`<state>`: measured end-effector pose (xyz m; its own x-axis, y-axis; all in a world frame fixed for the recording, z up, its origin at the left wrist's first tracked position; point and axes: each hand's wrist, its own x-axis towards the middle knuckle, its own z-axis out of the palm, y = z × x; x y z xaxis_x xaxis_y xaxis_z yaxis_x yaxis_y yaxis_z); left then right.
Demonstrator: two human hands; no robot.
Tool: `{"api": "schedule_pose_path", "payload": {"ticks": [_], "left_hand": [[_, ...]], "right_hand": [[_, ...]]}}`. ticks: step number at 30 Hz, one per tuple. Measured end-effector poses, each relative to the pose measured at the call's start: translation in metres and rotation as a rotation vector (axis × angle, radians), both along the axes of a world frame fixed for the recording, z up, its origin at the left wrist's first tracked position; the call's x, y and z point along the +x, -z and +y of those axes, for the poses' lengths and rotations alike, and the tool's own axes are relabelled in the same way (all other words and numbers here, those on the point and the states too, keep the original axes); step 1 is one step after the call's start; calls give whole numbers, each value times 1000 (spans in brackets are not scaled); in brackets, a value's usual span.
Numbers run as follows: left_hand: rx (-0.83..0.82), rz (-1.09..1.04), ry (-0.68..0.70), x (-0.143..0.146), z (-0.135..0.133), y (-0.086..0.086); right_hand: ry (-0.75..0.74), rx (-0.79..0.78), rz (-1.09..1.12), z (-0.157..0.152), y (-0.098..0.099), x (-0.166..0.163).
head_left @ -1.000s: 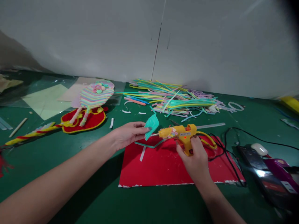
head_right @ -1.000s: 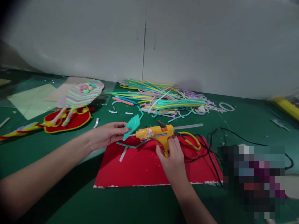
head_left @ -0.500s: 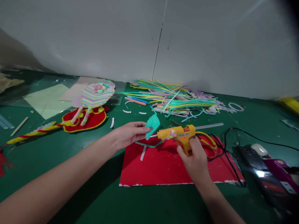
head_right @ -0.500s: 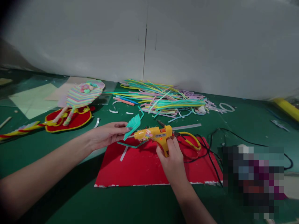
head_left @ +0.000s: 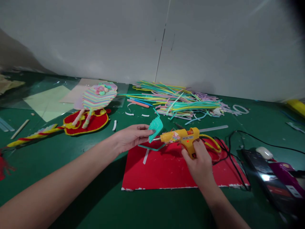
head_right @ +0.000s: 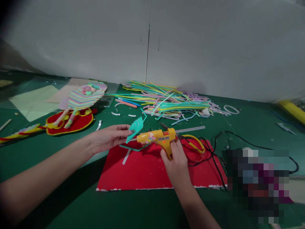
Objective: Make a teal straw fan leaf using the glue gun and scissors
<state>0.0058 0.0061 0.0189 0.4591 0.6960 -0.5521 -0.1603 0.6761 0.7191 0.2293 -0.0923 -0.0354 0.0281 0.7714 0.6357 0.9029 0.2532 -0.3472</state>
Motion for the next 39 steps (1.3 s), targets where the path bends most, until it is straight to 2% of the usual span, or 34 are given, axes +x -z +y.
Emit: {"api": "schedule_pose_path", "payload": {"ticks": [12, 39], "left_hand": [[-18, 7, 17, 0, 0, 2], [-7, 34, 69, -1, -2, 0]], "right_hand": [[55, 64, -45, 1, -1, 4], [186, 31, -25, 3, -5, 11]]}}
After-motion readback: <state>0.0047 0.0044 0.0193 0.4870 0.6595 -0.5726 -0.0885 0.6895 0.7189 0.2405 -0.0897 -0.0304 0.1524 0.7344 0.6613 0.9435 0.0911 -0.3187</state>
